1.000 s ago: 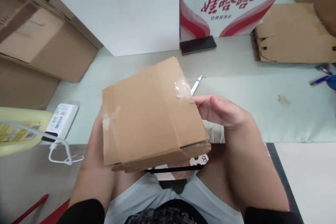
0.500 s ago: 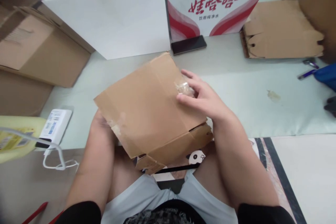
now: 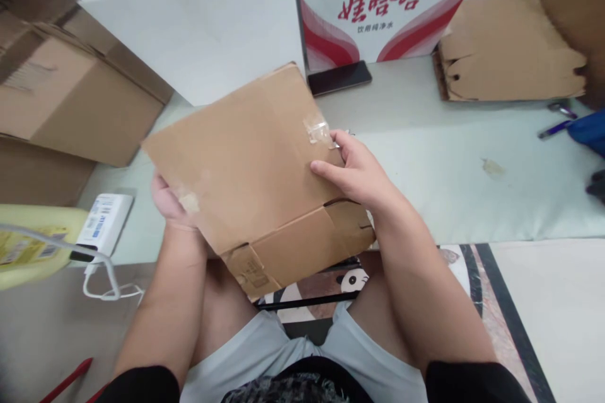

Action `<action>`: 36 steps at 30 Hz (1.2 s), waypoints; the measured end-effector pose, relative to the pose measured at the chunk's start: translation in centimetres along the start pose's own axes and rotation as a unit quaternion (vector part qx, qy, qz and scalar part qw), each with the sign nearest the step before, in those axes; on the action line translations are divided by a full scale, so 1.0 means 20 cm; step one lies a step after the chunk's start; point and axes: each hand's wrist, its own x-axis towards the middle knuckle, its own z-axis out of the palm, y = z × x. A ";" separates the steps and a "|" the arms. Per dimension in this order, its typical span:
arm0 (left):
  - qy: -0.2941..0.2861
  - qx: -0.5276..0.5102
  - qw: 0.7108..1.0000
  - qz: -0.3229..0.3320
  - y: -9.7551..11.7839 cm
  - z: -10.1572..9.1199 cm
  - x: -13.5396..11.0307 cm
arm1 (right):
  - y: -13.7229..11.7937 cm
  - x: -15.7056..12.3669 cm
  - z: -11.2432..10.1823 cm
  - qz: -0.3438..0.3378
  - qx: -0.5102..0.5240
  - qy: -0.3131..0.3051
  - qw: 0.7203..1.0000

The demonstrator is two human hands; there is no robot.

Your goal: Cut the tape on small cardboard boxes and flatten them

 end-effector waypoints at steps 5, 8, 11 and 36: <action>-0.041 -0.085 0.989 -0.117 -0.02 0.02 -0.07 | 0.06 0.03 0.02 -0.044 -0.004 0.097 0.994; -0.058 -0.067 0.981 -0.173 -0.05 0.06 -0.10 | 0.07 0.04 0.02 -0.047 0.003 0.114 0.992; -0.038 -0.063 0.979 -0.188 -0.08 0.07 -0.08 | 0.07 0.04 0.01 -0.024 0.017 0.110 0.994; 0.140 -0.211 0.939 -0.232 0.01 0.19 0.02 | 0.07 -0.20 0.07 0.056 0.077 0.234 0.968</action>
